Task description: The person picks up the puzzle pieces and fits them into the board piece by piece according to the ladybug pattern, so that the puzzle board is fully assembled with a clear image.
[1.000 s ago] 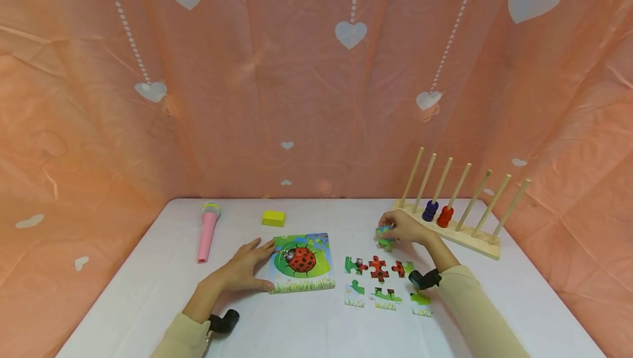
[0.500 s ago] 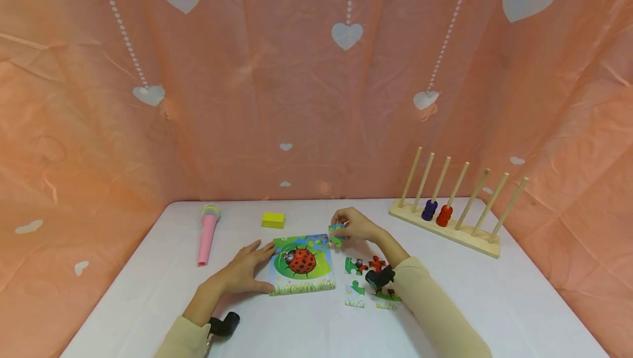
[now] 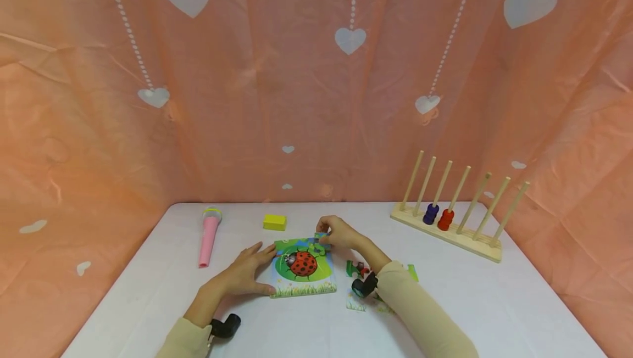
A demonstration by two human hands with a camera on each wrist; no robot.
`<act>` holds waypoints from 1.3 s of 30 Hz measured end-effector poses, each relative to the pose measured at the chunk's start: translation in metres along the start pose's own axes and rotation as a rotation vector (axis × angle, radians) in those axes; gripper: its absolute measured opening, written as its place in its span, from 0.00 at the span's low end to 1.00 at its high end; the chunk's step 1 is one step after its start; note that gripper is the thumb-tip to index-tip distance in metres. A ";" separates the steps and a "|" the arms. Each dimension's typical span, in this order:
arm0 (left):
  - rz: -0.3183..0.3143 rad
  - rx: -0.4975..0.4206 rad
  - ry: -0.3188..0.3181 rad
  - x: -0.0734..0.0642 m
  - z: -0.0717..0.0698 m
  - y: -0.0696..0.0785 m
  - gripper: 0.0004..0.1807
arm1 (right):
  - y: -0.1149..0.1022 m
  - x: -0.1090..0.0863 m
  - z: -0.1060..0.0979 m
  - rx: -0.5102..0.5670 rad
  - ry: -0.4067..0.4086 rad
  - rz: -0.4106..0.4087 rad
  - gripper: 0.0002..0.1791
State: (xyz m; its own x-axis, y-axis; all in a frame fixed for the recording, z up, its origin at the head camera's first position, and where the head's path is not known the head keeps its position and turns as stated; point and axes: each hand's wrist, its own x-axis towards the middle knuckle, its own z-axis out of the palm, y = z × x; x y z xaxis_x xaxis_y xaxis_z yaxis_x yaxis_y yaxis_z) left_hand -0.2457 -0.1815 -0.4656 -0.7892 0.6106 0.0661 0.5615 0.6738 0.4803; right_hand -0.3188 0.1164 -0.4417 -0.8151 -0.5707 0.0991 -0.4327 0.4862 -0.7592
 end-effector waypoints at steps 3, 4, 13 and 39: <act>0.003 0.004 0.001 0.000 0.000 0.000 0.51 | -0.002 0.000 0.004 -0.017 0.000 -0.003 0.08; 0.004 0.002 0.000 0.000 0.000 0.000 0.51 | -0.002 0.000 0.005 -0.023 -0.004 0.001 0.08; -0.004 0.014 -0.006 0.000 0.000 0.000 0.51 | -0.008 -0.003 0.013 -0.280 -0.010 0.032 0.19; -0.014 0.006 -0.002 0.000 0.000 0.002 0.51 | -0.011 -0.009 0.019 -0.587 -0.015 -0.078 0.32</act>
State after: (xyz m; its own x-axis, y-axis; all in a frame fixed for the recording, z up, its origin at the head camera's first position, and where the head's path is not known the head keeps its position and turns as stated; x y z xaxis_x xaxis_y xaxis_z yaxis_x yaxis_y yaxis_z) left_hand -0.2442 -0.1801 -0.4646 -0.7964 0.6021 0.0574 0.5521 0.6849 0.4756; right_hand -0.2990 0.1040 -0.4467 -0.7684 -0.6271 0.1278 -0.6356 0.7244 -0.2668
